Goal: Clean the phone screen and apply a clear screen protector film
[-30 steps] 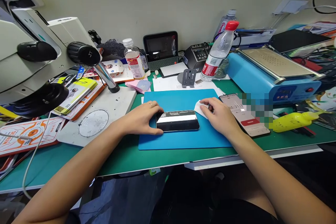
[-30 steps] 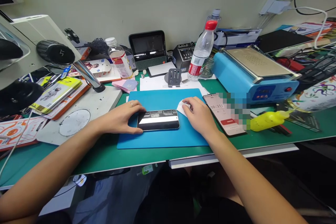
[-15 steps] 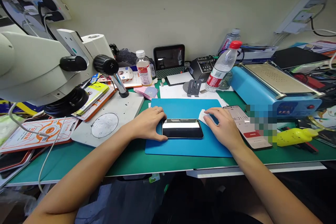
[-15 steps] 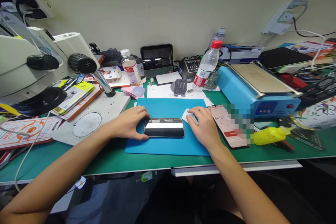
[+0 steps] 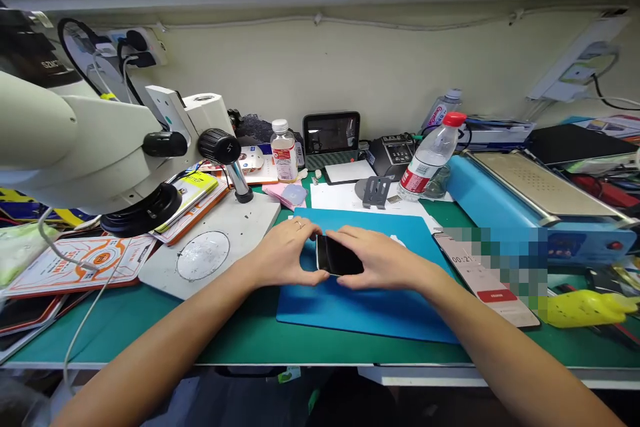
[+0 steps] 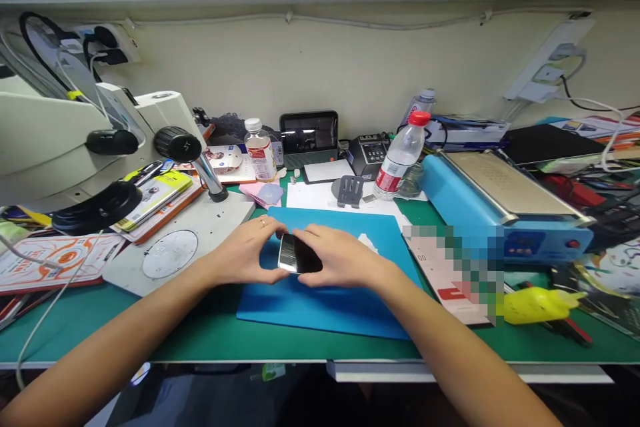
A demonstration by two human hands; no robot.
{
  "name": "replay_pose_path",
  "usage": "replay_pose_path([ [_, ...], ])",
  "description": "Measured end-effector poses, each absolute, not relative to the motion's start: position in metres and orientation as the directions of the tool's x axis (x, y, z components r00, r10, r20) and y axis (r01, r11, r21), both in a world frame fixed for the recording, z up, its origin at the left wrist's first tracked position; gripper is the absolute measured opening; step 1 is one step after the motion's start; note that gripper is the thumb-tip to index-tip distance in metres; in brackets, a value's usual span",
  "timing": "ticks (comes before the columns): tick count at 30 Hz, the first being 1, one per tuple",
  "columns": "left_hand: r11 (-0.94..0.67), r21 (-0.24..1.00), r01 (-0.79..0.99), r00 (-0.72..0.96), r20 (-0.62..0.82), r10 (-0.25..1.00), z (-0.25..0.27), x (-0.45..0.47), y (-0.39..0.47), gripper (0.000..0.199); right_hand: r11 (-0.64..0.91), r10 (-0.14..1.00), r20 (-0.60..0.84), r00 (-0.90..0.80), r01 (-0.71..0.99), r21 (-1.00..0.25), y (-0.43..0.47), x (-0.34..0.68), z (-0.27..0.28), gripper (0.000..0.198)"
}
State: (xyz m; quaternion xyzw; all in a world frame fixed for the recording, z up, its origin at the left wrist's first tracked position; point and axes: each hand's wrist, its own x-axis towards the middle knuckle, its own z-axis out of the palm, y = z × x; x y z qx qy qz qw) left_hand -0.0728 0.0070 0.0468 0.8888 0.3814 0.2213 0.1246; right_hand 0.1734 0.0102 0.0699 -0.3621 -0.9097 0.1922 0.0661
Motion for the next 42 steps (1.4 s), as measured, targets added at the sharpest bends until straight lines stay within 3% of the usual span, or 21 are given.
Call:
replay_pose_path([
  [5,-0.637,0.519,0.571,0.573,0.305,0.761,0.043,-0.077,0.014,0.085,0.653,0.735,0.244,-0.632,0.563,-0.507,0.018,0.185,0.058,0.073],
  [11,-0.579,0.679,0.452,0.55,0.3,0.78,0.044,-0.069,0.014,0.081,0.679,0.719,0.465,-0.517,0.377,-0.63,0.018,0.188,0.043,0.079],
  [15,-0.586,0.705,0.4,0.566,0.314,0.763,0.056,-0.052,0.009,0.073,0.621,0.751,0.488,-0.445,0.226,-0.75,0.014,0.186,0.041,0.078],
  [21,-0.573,0.8,0.176,0.42,0.466,0.779,0.047,-0.015,0.012,0.066,0.505,0.802,0.44,-0.404,0.065,-0.86,0.01,0.183,0.04,0.076],
  [29,-0.593,0.805,0.01,0.334,0.557,0.761,0.008,0.0,0.016,0.088,0.561,0.763,0.492,-0.418,0.053,-0.826,0.009,0.18,0.032,0.088],
  [34,-0.635,0.771,0.034,0.32,0.594,0.738,-0.004,0.003,0.012,0.09,0.65,0.697,0.536,-0.476,0.104,-0.753,0.01,0.182,0.033,0.092],
  [39,-0.75,0.655,0.096,0.259,0.711,0.654,-0.001,-0.004,0.01,0.079,0.736,0.629,0.611,-0.481,0.115,-0.667,0.012,0.189,0.041,0.07],
  [42,-0.724,0.687,0.058,0.297,0.681,0.67,0.002,-0.006,0.009,0.081,0.736,0.654,0.642,-0.401,0.136,-0.664,0.012,0.192,0.045,0.056],
])
